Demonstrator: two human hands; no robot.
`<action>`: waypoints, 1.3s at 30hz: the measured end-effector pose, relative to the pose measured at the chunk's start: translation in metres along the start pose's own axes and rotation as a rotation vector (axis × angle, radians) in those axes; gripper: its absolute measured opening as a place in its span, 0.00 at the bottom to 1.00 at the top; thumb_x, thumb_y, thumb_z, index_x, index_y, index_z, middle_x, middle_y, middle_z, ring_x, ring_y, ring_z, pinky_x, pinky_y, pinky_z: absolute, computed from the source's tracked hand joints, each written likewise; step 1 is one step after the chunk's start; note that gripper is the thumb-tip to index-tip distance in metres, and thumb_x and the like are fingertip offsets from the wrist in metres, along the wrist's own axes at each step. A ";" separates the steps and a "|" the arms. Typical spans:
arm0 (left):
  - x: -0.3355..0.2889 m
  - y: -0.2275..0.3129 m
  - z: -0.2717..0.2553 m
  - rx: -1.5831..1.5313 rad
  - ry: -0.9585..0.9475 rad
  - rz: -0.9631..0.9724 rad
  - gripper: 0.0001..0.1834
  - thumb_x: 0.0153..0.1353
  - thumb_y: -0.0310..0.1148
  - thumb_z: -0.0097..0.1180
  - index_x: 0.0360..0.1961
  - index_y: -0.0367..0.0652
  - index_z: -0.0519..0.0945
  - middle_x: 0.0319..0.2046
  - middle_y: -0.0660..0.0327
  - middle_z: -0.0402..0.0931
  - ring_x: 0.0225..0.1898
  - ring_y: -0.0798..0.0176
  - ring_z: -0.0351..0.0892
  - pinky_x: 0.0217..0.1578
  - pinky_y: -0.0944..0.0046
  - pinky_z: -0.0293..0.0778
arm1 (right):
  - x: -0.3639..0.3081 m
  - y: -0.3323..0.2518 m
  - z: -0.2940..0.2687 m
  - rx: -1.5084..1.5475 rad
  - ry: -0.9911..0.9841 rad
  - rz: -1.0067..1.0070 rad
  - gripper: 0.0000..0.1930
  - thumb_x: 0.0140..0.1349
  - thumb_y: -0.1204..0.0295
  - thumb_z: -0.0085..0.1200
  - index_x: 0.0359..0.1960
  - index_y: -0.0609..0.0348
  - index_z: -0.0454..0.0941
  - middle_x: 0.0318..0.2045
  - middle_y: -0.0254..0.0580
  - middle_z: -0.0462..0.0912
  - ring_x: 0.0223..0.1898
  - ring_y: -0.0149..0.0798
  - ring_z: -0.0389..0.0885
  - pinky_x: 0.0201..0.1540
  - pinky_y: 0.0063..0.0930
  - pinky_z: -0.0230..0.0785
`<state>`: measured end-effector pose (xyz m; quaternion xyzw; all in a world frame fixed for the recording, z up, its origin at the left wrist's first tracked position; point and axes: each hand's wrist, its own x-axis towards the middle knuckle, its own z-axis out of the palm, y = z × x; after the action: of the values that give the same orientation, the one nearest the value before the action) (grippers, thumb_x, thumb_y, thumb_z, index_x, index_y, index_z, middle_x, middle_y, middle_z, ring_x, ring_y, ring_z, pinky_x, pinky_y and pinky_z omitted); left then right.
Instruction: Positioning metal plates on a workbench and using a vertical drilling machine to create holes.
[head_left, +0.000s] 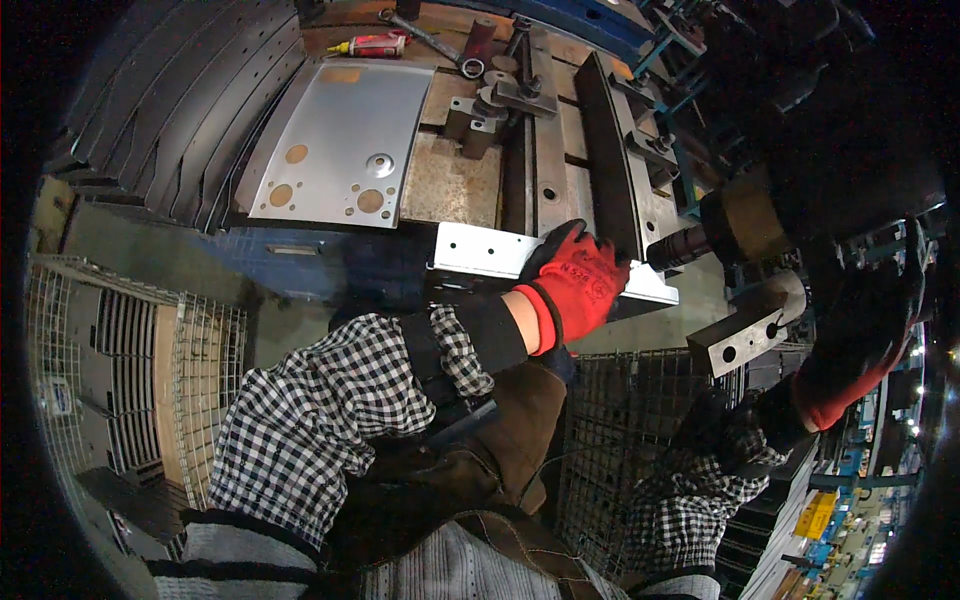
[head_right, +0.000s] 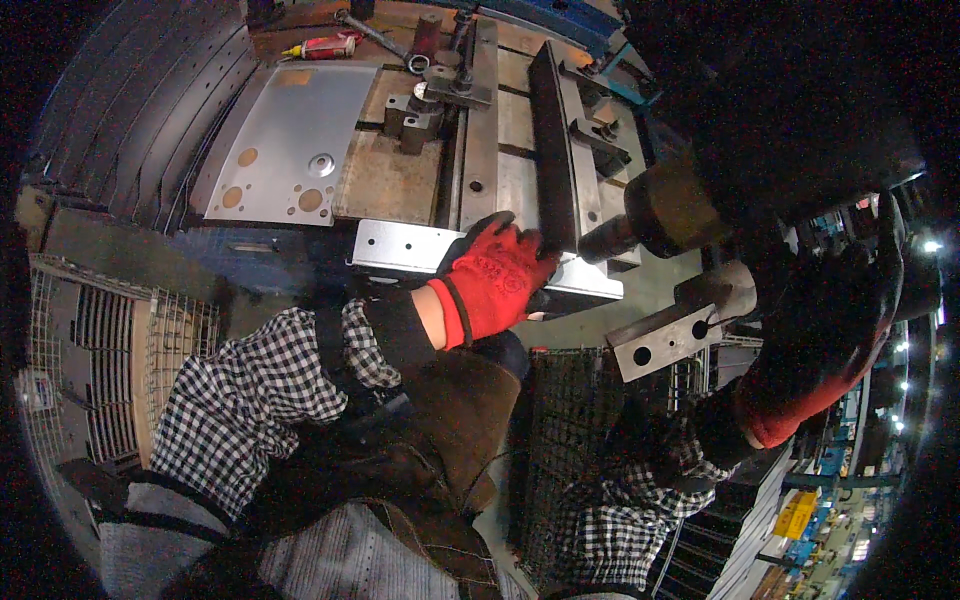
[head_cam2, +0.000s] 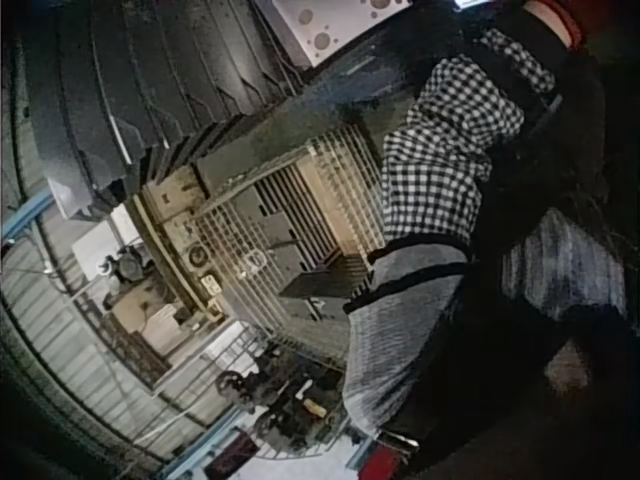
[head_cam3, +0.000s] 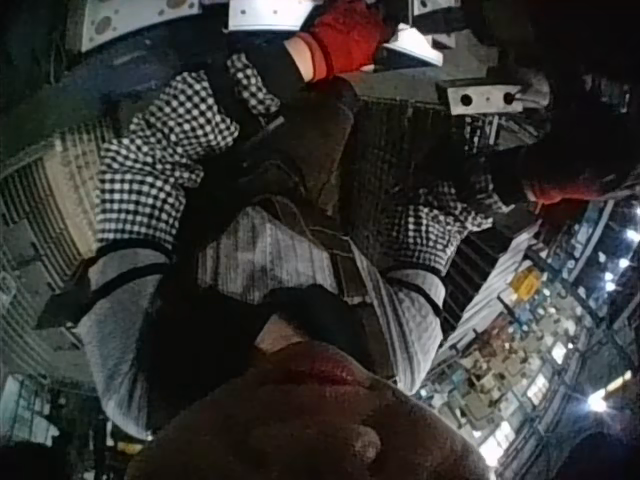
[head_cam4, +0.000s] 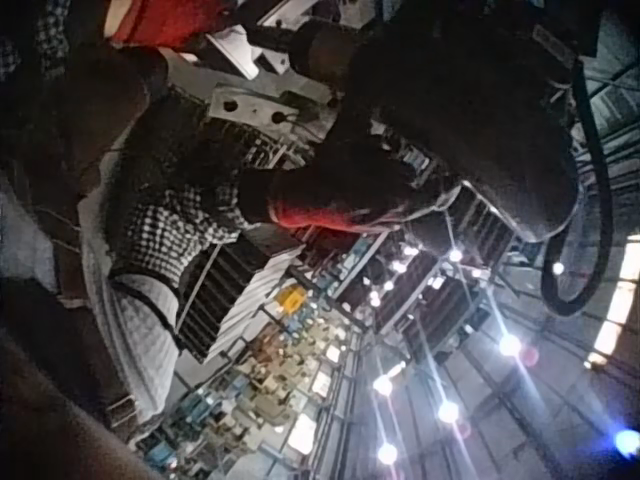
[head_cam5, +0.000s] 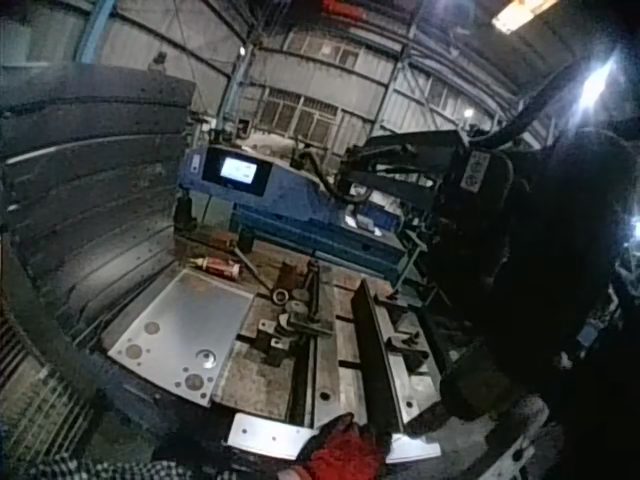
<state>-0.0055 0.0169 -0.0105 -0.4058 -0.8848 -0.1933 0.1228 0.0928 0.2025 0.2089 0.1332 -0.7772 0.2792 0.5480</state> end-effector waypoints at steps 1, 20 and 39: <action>0.002 0.001 -0.005 -0.028 -0.039 0.002 0.38 0.51 0.50 0.66 0.61 0.44 0.74 0.56 0.45 0.72 0.59 0.43 0.70 0.68 0.42 0.53 | 0.003 0.003 -0.003 0.051 0.002 0.020 0.30 0.72 0.56 0.42 0.69 0.64 0.63 0.66 0.52 0.68 0.63 0.48 0.70 0.64 0.42 0.66; 0.003 -0.005 0.006 0.004 -0.015 0.025 0.41 0.52 0.51 0.64 0.64 0.44 0.70 0.56 0.46 0.73 0.59 0.43 0.70 0.67 0.43 0.53 | 0.061 0.001 -0.011 0.350 0.074 0.085 0.26 0.69 0.64 0.48 0.66 0.63 0.67 0.58 0.50 0.76 0.52 0.45 0.79 0.52 0.36 0.78; 0.011 -0.030 0.039 -0.228 0.083 -0.007 0.35 0.50 0.44 0.64 0.61 0.46 0.73 0.52 0.45 0.74 0.54 0.43 0.74 0.58 0.45 0.66 | 0.045 -0.125 0.118 0.139 -0.085 -0.244 0.28 0.63 0.69 0.55 0.66 0.61 0.69 0.55 0.47 0.78 0.48 0.42 0.81 0.50 0.34 0.78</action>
<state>-0.0378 0.0233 -0.0489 -0.4054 -0.8527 -0.3098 0.1118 0.0492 0.0377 0.2578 0.2762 -0.7564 0.2578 0.5340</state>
